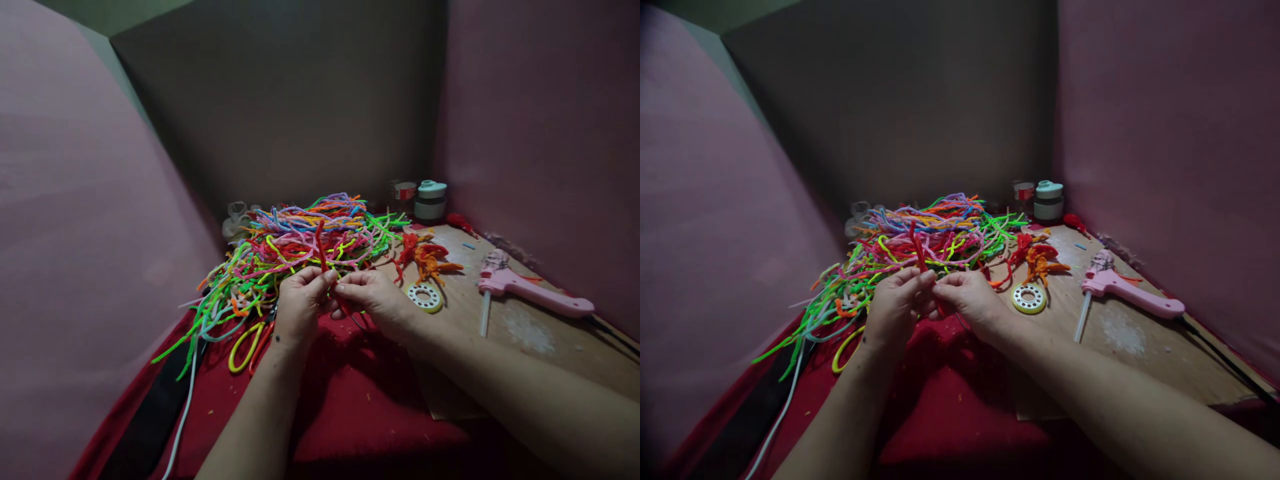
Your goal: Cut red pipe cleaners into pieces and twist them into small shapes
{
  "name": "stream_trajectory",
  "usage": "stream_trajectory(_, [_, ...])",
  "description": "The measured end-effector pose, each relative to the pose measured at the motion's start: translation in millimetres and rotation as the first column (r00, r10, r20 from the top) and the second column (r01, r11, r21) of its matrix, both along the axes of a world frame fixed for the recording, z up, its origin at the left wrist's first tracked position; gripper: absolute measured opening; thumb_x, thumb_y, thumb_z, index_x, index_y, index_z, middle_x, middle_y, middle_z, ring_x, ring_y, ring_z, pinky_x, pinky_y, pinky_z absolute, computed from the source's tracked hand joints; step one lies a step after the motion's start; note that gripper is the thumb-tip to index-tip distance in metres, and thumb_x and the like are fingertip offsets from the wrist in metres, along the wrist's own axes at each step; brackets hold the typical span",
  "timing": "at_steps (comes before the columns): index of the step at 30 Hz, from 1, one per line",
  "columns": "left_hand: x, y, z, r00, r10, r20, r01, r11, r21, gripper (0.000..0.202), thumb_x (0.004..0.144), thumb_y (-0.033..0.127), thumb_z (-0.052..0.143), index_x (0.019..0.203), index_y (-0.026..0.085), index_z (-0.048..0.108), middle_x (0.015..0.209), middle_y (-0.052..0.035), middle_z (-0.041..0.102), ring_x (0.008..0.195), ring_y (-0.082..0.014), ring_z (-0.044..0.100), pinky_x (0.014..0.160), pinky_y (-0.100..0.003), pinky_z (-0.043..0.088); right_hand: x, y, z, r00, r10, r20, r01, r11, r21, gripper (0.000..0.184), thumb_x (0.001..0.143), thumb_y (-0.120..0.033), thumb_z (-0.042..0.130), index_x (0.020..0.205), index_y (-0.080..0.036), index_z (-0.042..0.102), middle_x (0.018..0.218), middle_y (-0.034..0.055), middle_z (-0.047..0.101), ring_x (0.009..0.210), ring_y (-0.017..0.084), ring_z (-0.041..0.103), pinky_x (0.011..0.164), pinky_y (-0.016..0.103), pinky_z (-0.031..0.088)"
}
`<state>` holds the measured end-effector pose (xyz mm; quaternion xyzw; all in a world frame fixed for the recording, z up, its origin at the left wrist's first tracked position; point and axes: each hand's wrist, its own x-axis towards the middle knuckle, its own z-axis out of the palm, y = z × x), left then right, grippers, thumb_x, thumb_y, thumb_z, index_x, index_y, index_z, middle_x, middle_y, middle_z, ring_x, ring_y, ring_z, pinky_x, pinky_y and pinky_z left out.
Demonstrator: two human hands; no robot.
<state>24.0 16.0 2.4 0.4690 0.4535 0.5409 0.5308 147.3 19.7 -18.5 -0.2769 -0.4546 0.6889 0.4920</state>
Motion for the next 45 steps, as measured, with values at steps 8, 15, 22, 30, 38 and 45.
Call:
stream_trajectory(8, [1.7, 0.3, -1.6, 0.999, -0.016, 0.029, 0.015, 0.999, 0.042, 0.025, 0.066, 0.031, 0.071, 0.064, 0.014, 0.052, 0.047, 0.0075, 0.043, 0.038, -0.0040, 0.039, 0.038, -0.017, 0.037, 2.0, -1.5, 5.8, 1.000, 0.009, 0.013, -0.009, 0.999, -0.031, 0.020, 0.058, -0.029, 0.072, 0.060, -0.011, 0.063, 0.053, 0.0022, 0.060, 0.047, 0.012, 0.057, 0.058, 0.030, 0.048])
stream_trajectory(15, [3.4, 1.7, -0.3, 0.998, 0.030, 0.062, -0.034, 0.998, 0.056, 0.027, 0.065, 0.034, 0.072, 0.079, 0.017, 0.056, 0.060, 0.0067, 0.049, 0.041, -0.0011, 0.039, 0.037, -0.013, 0.030, 6.7, 9.9, 2.8, 0.974, -0.196, -0.115, 0.197, 0.980, -0.010, 0.025, 0.053, -0.030, 0.077, 0.067, -0.013, 0.065, 0.058, -0.0012, 0.060, 0.053, 0.008, 0.050, 0.055, 0.023, 0.038])
stream_trajectory(22, [7.7, -1.3, -6.2, 0.958, -0.243, -0.155, 0.235, 0.970, -0.069, 0.027, 0.068, 0.036, 0.068, 0.078, 0.012, 0.063, 0.056, 0.0016, 0.054, 0.039, -0.0044, 0.039, 0.035, -0.017, 0.028, 8.7, 13.0, 0.2, 0.953, -0.228, -0.199, 0.220, 0.974, -0.059, 0.028, 0.054, -0.031, 0.077, 0.068, -0.013, 0.062, 0.059, -0.0025, 0.057, 0.051, 0.007, 0.045, 0.050, 0.023, 0.031])
stream_trajectory(30, [14.6, -3.2, -12.2, 0.808, 0.057, -0.587, 0.146, 0.945, 0.293, 0.020, 0.077, 0.030, 0.054, 0.062, 0.017, 0.055, 0.050, 0.0032, 0.048, 0.046, -0.0083, 0.040, 0.047, -0.020, 0.031, 8.4, 12.4, 2.4, 0.956, -0.243, -0.162, 0.238, 0.970, -0.051, 0.022, 0.055, -0.029, 0.075, 0.057, -0.014, 0.058, 0.053, -0.0022, 0.056, 0.051, 0.008, 0.046, 0.053, 0.023, 0.032])
stream_trajectory(38, [12.5, -0.3, -15.0, 0.867, -0.011, -0.498, 0.123, 0.974, 0.191, 0.023, 0.077, 0.034, 0.054, 0.061, 0.018, 0.050, 0.046, 0.0058, 0.042, 0.040, -0.0067, 0.033, 0.042, -0.019, 0.025, 10.5, 16.1, 5.6, 0.964, -0.206, -0.168, 0.192, 0.976, -0.099, 0.022, 0.048, -0.024, 0.078, 0.061, -0.012, 0.064, 0.057, 0.0009, 0.060, 0.055, 0.010, 0.049, 0.058, 0.025, 0.036])
stream_trajectory(45, [12.1, -1.1, -12.1, 0.871, -0.057, -0.488, 0.145, 0.979, 0.143, 0.022, 0.076, 0.033, 0.056, 0.061, 0.017, 0.050, 0.047, 0.0057, 0.041, 0.040, -0.0058, 0.032, 0.039, -0.018, 0.024, 8.4, 15.2, 3.6, 0.969, -0.200, -0.142, 0.193, 0.979, -0.060, 0.019, 0.053, -0.024, 0.075, 0.061, -0.013, 0.062, 0.055, -0.0007, 0.058, 0.052, 0.008, 0.047, 0.054, 0.024, 0.033])
